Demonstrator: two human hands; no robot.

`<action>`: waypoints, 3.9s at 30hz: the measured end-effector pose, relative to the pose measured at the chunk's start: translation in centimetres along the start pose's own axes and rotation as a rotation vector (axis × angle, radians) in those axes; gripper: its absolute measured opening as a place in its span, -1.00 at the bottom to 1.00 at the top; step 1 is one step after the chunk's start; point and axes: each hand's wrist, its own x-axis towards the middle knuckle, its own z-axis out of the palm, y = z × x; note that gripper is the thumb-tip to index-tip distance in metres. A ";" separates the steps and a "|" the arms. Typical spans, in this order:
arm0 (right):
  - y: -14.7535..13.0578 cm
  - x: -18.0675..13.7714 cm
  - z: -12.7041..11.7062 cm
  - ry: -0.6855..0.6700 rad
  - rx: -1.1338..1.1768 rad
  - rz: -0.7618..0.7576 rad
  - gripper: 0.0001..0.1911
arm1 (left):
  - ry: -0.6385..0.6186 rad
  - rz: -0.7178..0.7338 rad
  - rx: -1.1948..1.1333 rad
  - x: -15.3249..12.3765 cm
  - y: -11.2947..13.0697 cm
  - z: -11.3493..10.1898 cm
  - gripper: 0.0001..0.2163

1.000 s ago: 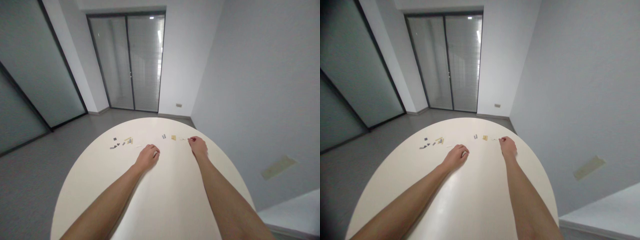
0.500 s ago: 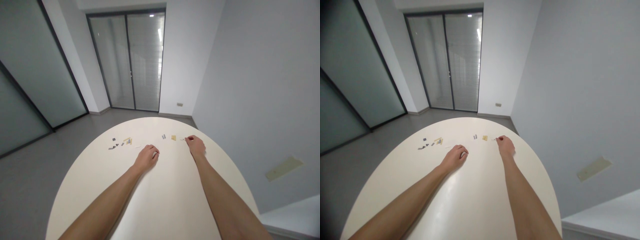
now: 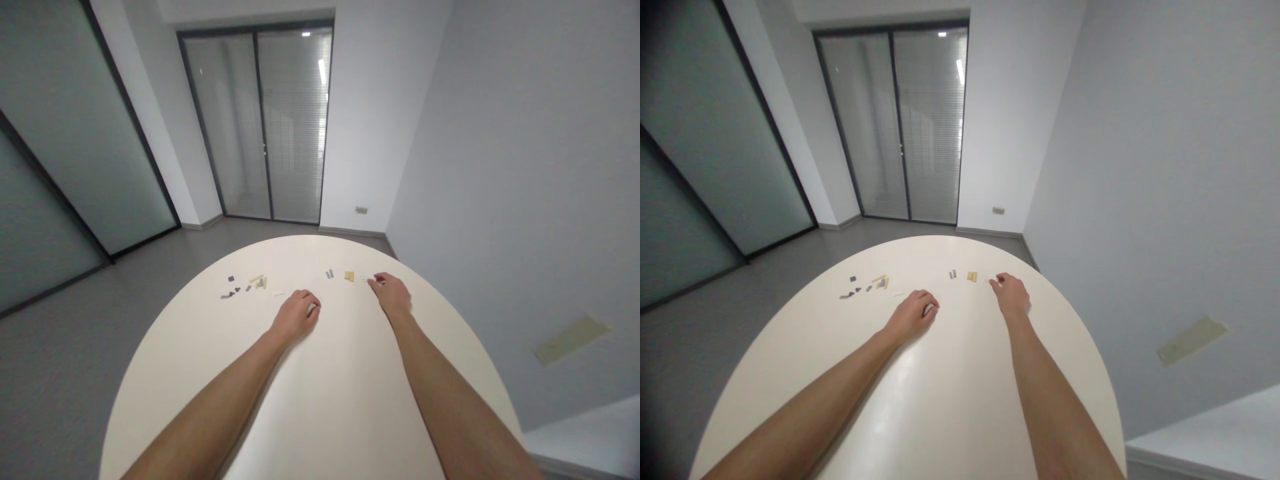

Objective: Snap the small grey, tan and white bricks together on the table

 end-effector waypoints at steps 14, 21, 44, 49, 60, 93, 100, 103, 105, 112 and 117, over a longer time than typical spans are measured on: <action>-3.1 -4.0 0.0 -0.004 -0.227 -0.006 -0.52 | 0.171 -0.447 0.330 -0.2 -0.7 0.6 -0.63; -3.2 -6.5 0.2 0.015 -0.146 -0.127 -0.57 | 0.110 -0.265 0.178 -0.1 -2.0 1.2 -0.58; -6.0 -8.7 0.6 -0.222 0.201 -0.736 -0.77 | -0.020 0.019 -0.197 0.3 -1.9 0.5 -0.70; -6.4 -8.9 0.2 -0.251 0.255 -0.787 -0.80 | -0.060 0.055 -0.166 0.2 -1.4 0.3 -0.66; -6.5 -9.0 0.2 -0.258 0.295 -0.747 -0.83 | -0.064 0.137 -0.132 0.0 -0.5 -0.4 -0.67; -6.9 -9.1 -0.7 -0.271 0.340 -0.713 -0.78 | -0.022 -0.047 0.056 0.1 0.1 -1.1 -0.74; -6.8 -9.2 -0.8 -0.262 0.359 -0.718 -0.78 | -0.032 -0.061 0.058 0.1 0.2 -1.2 -0.72; -6.9 -9.2 -0.9 -0.264 0.366 -0.710 -0.80 | -0.032 -0.059 0.066 0.0 0.1 -1.1 -0.72; -6.9 -9.2 -0.9 -0.268 0.368 -0.705 -0.80 | -0.028 -0.053 0.074 0.0 0.0 -1.0 -0.72; -6.8 -9.2 -0.8 -0.264 0.390 -0.691 -0.81 | -0.008 -0.042 0.023 0.0 -0.3 -0.7 -0.71; -6.8 -9.2 -0.9 -0.267 0.404 -0.689 -0.80 | -0.011 -0.020 0.032 0.0 -0.3 -0.8 -0.75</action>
